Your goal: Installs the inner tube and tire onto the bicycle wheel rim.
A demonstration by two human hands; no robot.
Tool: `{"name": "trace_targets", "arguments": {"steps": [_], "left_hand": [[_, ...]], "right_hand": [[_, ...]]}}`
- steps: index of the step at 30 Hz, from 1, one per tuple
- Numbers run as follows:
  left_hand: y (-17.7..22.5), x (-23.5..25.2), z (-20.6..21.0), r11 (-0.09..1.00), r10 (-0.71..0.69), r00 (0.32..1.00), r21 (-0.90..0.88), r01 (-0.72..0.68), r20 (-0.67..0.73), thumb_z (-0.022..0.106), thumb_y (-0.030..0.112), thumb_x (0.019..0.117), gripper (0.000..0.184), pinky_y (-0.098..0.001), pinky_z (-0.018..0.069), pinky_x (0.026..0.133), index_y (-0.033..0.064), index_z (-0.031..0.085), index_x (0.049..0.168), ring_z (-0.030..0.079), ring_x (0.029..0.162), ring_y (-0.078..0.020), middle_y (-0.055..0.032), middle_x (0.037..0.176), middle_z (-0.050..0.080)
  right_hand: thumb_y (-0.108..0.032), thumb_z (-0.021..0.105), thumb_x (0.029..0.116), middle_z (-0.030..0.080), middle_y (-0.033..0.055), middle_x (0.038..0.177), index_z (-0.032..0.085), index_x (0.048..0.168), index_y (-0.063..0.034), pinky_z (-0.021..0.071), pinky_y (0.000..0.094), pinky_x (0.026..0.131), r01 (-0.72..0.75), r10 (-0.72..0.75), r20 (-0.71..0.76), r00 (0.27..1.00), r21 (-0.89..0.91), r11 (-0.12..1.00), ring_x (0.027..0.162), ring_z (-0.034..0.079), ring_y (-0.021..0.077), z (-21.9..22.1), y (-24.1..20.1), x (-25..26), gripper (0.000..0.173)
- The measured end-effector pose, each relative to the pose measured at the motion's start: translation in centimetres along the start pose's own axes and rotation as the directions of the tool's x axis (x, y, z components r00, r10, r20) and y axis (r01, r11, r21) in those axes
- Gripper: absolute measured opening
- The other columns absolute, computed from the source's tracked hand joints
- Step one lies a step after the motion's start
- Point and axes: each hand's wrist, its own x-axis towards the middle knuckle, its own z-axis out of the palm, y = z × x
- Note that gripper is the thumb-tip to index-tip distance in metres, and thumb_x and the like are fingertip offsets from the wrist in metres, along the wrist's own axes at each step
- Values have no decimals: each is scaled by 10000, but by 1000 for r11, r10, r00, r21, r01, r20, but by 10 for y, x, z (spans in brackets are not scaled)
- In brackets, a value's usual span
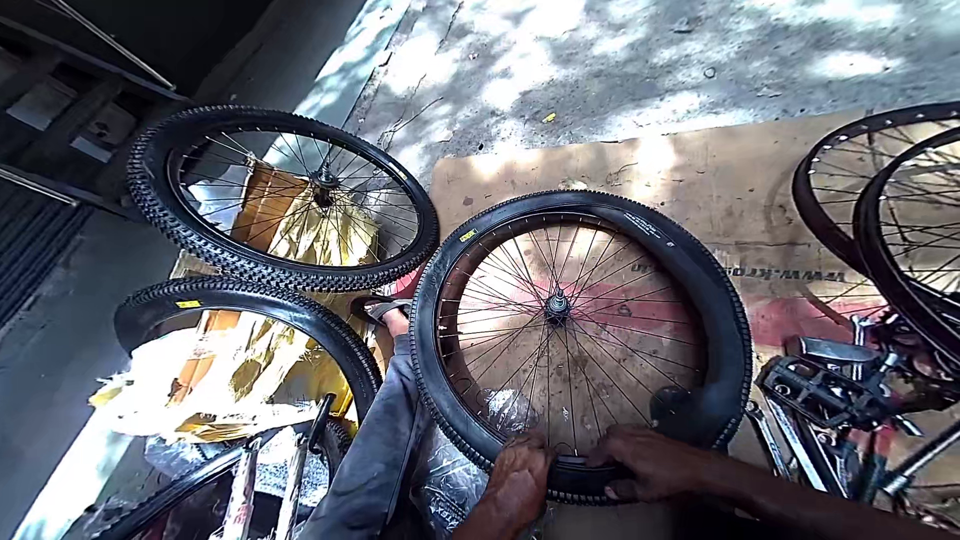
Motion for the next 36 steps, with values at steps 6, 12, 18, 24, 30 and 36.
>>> {"name": "trace_targets", "arguments": {"steps": [6,12,18,24,30,36], "left_hand": [[-7,23,1,995,43,953,74,-69,300,907,330,706,892,-647,347,1131,94,498,1463,482,1363,-423,-221,1459,518],[-41,16,3,978,165,979,111,-178,115,912,229,621,975,-591,393,1099,189,458,1483,567,1280,-361,-158,1383,596],[-89,5,-44,969,170,959,141,-205,227,900,147,639,938,-700,308,1120,244,505,1485,495,1355,-399,-154,1456,551],[-133,-7,-77,960,-141,986,256,114,92,852,123,708,951,-678,129,1225,178,440,1564,245,1538,-412,-195,1619,370],[-69,-47,-95,992,47,960,-97,-77,-278,845,425,756,771,-535,485,1070,114,575,1408,586,1264,-327,-147,1325,633],[53,-42,9,970,150,961,-154,-189,-234,773,400,875,554,-539,526,1006,121,654,1339,646,1180,-347,-154,1232,689]], "right_hand": [[-380,623,1009,615,155,1237,677,1293,-198,494,533,977,-43,45,-85,995,21,999,1165,593,347,-8,7,-7,342],[-675,513,967,694,99,1203,706,1245,-201,318,641,1174,-243,48,-434,900,-406,881,1229,613,334,-48,28,-81,582],[-790,418,927,686,47,1170,682,1207,-187,390,545,1128,-287,42,-480,876,-450,846,1190,616,272,-55,73,-123,715],[-615,416,1042,682,150,1153,548,1456,-215,439,603,1017,9,-124,-367,922,-301,954,1112,637,369,2,11,-73,591],[-645,877,663,425,179,1582,430,1552,-333,264,687,1180,-91,-39,-351,936,-345,934,1487,362,395,-9,41,-93,1043],[-541,843,775,466,172,1548,398,1575,-345,245,701,1185,-269,106,-351,930,-457,848,1456,409,393,-4,100,-124,936]]}}
